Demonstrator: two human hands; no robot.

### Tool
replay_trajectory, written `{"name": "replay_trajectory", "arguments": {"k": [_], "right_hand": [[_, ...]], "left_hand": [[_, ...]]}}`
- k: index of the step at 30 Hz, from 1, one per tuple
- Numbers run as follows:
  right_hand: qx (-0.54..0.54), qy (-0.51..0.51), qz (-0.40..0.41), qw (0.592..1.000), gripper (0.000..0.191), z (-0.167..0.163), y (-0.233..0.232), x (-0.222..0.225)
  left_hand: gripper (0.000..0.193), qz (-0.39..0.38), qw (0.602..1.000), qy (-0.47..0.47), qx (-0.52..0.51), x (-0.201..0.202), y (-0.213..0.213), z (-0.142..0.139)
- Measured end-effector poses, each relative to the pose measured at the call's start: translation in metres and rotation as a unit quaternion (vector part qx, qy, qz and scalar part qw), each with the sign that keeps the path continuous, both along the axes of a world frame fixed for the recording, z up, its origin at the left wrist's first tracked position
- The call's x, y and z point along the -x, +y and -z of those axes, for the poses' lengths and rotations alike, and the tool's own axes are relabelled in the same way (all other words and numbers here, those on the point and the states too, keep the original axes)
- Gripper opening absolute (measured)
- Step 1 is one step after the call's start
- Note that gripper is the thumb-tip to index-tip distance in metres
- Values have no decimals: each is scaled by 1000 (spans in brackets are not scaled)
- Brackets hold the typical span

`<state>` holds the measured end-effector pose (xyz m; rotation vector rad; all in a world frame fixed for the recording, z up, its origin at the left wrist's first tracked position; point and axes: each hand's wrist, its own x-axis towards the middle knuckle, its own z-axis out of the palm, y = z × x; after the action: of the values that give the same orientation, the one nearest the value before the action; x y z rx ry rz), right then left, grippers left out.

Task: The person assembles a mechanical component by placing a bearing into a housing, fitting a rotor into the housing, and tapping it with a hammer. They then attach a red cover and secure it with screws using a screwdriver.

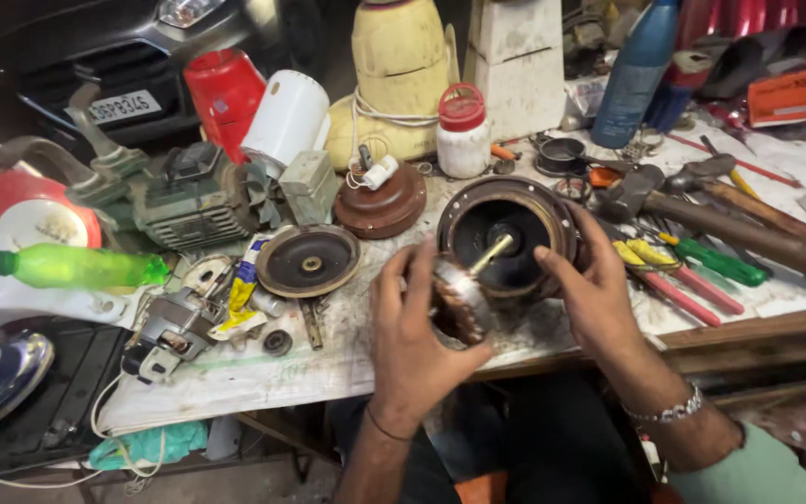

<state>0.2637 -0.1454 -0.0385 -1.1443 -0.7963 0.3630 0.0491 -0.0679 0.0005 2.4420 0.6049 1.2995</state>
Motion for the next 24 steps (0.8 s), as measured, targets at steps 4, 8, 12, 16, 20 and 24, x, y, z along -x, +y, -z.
{"name": "replay_trajectory", "arguments": {"k": [4,8,12,16,20,24], "right_hand": [[-34,-65,-7,997,68,2,-3,13],[-75,-55,-19,996,69,6,-5,20],[-62,-98,4,993,68,14,-7,23],[-58,-133,35,989,68,21,-8,26],[-71,-142,20,987,67,25,-9,29],[-73,-121,20,990,69,25,-13,32]], "left_hand": [[123,-12,1000,20,-2,-6,-11,-13],[120,-19,999,29,-12,-9,-13,-20],[117,-16,999,27,-12,-8,-14,-18],[119,-3,999,30,-24,-7,-17,-16],[118,4,998,48,-35,-7,-17,-14],[114,9,999,34,-38,-9,-16,-12]]}}
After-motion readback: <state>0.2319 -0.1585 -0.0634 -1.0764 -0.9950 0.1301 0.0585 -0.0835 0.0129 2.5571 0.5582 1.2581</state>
